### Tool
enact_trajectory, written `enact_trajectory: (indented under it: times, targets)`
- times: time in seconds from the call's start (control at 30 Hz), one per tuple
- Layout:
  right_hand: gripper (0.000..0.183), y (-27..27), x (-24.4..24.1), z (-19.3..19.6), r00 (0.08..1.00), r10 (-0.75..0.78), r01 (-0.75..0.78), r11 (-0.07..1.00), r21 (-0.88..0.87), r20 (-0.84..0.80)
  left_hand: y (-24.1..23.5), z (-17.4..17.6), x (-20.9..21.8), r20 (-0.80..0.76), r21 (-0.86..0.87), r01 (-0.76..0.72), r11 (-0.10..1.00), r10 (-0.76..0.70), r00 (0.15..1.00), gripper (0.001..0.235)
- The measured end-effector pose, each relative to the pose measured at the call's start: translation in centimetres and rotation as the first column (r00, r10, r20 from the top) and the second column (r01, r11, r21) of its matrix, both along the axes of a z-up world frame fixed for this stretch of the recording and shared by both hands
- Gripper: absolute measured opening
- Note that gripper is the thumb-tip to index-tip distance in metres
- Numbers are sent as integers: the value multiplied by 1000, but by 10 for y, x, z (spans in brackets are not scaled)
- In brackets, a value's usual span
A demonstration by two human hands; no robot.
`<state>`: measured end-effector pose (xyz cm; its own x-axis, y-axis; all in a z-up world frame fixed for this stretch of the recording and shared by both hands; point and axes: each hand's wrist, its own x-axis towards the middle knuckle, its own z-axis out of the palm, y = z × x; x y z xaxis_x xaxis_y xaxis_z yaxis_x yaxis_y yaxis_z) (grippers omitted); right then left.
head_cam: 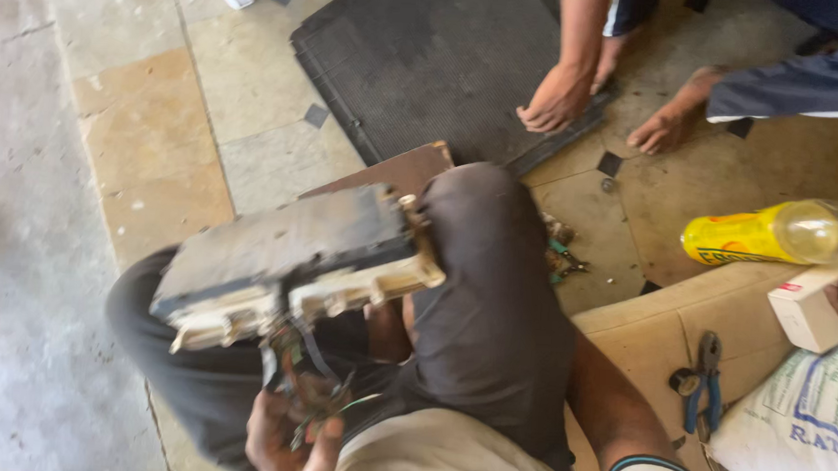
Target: The person sits on the floor and repairs a white plastic electronic control box resting on their lap. They use wire strippers to remove insulation from several colored wires, twist the exposed strands together, and wrap the connections with black electrical tape. The person handles the wires and tools with both hands while seated.
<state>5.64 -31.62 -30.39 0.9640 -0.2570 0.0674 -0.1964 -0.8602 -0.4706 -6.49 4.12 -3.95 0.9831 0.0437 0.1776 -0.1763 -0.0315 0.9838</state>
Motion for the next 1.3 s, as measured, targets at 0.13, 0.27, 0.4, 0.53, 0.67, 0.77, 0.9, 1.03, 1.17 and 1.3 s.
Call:
enact_trajectory:
  times: [0.13,0.27,0.4,0.53,0.67,0.77,0.9,1.03,1.17,1.3]
  targets:
    - [45,-29,-15,-7,983,-170,174,983,-56,70,1,-18,-23,-91,107,-193,975,203,975,39]
    - [58,-70,-13,0,863,-455,443,891,-102,-220,-3,-17,-32,-80,64,-215,975,219,972,41]
    - [79,-103,-26,4,720,-549,635,768,83,-425,-36,-3,-26,36,-58,-243,968,245,969,42]
    - [61,-91,-22,-15,735,-539,662,703,260,-412,-55,27,5,228,-12,69,998,-64,971,29]
    - [43,-56,21,-24,895,-380,447,744,497,-236,-59,68,30,194,513,176,840,-313,930,31]
    - [31,-80,23,-12,939,-339,302,713,633,-66,-67,86,52,140,432,259,864,-348,927,37]
    - [23,-145,-36,38,931,-339,149,695,703,138,-81,92,71,89,417,375,828,-448,889,41]
    - [12,-183,-56,118,912,-369,219,805,551,178,-103,89,92,67,387,467,795,-529,846,35]
    - [13,-205,-73,197,772,-635,141,205,969,22,-118,94,111,24,295,584,756,-617,786,30]
    - [40,-211,-83,230,743,-668,-90,-47,995,36,-125,100,127,-6,227,639,735,-655,755,36]
